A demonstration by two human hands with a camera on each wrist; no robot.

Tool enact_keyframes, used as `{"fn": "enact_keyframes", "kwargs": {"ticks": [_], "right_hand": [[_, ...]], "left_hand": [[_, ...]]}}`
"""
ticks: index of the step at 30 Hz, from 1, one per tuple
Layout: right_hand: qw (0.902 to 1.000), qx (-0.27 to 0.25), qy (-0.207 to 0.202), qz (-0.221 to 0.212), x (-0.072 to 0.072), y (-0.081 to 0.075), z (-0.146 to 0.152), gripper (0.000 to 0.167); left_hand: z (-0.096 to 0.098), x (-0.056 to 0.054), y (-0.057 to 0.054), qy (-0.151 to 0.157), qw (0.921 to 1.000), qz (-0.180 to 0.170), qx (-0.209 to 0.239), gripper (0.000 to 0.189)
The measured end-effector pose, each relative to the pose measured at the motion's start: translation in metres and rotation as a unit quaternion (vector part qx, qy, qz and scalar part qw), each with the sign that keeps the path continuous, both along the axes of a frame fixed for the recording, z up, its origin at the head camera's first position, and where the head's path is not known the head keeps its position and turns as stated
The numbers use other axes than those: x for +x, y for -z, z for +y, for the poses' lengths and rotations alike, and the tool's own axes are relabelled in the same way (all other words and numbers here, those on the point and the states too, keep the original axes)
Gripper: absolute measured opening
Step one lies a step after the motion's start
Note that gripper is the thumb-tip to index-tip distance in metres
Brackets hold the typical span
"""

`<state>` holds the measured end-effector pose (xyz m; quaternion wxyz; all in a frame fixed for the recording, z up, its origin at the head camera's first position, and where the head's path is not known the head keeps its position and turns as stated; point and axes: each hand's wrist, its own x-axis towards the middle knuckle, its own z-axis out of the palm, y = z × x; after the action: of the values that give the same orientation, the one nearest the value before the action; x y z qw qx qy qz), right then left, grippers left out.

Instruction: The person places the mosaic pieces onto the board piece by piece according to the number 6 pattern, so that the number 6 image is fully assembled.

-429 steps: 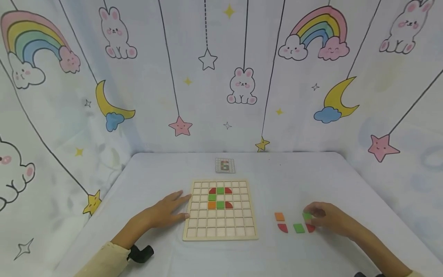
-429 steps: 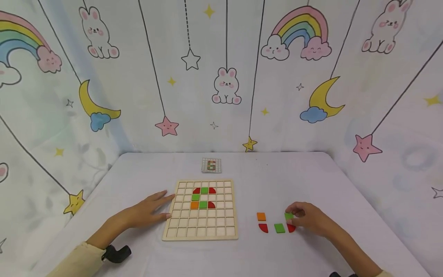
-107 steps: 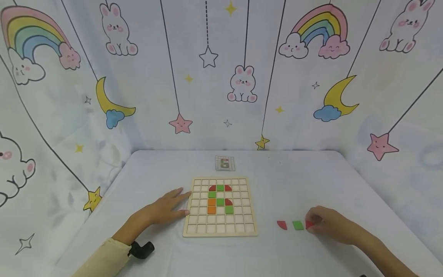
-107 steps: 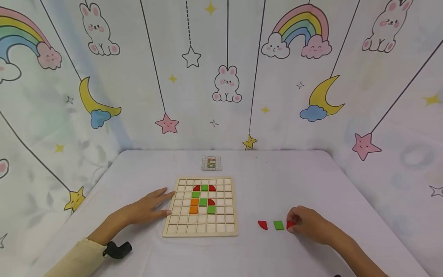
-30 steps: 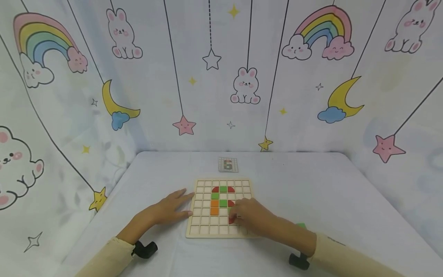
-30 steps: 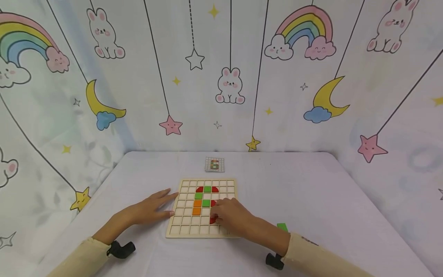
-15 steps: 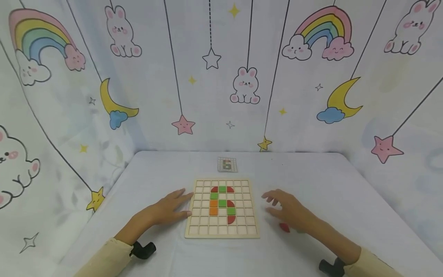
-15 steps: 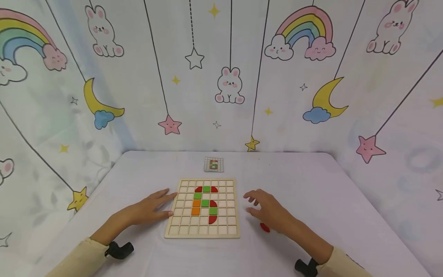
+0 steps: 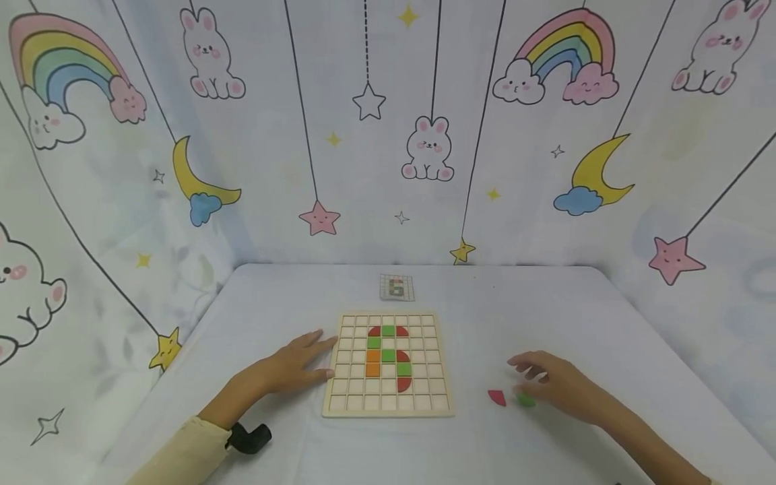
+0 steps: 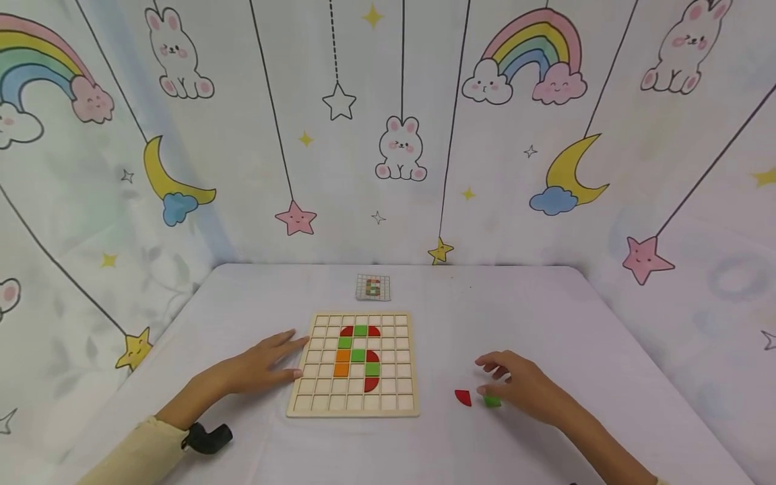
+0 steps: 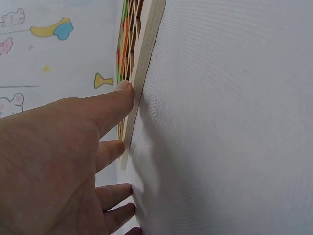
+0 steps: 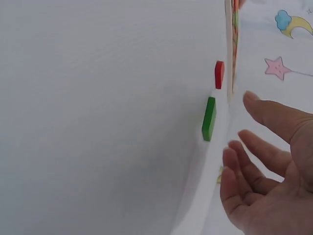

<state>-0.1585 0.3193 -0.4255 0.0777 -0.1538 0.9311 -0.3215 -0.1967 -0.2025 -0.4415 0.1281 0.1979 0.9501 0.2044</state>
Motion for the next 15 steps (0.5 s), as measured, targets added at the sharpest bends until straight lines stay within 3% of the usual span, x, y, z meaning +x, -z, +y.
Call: {"fn": "enact_keyframes", "kwargs": {"ticks": [7,15], "right_hand": [[0.9982,0.021,0.013,-0.054,0.007,0.005,0.010,0.050],[0.9989,0.030,-0.013,-0.033,0.008,0.011,0.011,0.034]], "left_hand": [[-0.001,-0.001,0.000,0.003,1.0000,0.005,-0.001,0.073],[-0.001,-0.001,0.002,0.000,1.0000,0.000,0.005,0.074]]}}
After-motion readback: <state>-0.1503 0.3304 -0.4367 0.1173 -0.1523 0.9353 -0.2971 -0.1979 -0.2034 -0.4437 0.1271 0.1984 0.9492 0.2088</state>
